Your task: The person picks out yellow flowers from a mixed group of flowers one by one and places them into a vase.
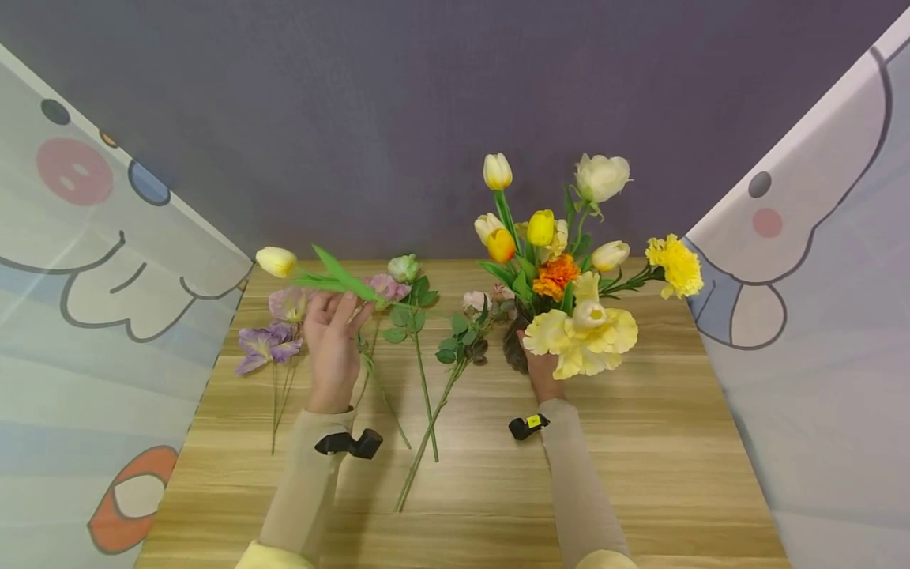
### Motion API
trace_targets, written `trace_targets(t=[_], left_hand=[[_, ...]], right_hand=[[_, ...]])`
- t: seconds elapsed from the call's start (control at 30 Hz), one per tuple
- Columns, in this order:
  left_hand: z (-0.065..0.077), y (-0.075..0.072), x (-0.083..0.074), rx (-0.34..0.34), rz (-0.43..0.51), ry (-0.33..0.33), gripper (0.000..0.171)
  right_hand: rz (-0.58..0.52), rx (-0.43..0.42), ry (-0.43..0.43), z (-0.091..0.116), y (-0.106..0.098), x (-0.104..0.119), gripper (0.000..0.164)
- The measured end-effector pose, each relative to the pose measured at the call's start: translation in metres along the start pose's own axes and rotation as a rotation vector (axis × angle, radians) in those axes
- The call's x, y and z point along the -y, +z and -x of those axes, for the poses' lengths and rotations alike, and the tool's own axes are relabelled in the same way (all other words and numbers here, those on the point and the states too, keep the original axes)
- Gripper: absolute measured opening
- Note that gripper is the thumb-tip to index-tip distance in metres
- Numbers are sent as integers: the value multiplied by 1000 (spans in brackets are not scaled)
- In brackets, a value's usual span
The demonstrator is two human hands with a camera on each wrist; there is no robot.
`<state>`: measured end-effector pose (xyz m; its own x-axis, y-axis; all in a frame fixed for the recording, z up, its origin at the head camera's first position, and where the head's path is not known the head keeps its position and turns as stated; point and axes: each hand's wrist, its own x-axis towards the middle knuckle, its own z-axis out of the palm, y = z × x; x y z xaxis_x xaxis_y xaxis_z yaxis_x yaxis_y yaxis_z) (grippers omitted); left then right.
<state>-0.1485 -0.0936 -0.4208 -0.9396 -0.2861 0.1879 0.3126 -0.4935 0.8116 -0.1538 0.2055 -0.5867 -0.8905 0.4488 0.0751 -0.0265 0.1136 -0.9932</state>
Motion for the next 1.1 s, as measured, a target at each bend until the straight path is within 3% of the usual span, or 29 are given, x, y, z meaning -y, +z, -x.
trace_targets(t=[0.33, 0.53, 0.8, 0.87, 1.1], left_hand=[[-3, 43, 2, 58, 2, 49, 14], [-1, 58, 1, 104, 12, 95, 14], [1, 69, 9, 184, -77, 172, 17], [2, 72, 13, 220, -120, 202, 16], [7, 87, 26, 300, -399, 313, 20]], right_hand=[[7, 9, -5, 1, 0, 0, 70], [-15, 30, 6, 1, 0, 2, 75], [0, 17, 52, 2, 0, 5, 73], [10, 9, 56, 2, 0, 5, 72], [25, -8, 18, 2, 1, 4, 66]])
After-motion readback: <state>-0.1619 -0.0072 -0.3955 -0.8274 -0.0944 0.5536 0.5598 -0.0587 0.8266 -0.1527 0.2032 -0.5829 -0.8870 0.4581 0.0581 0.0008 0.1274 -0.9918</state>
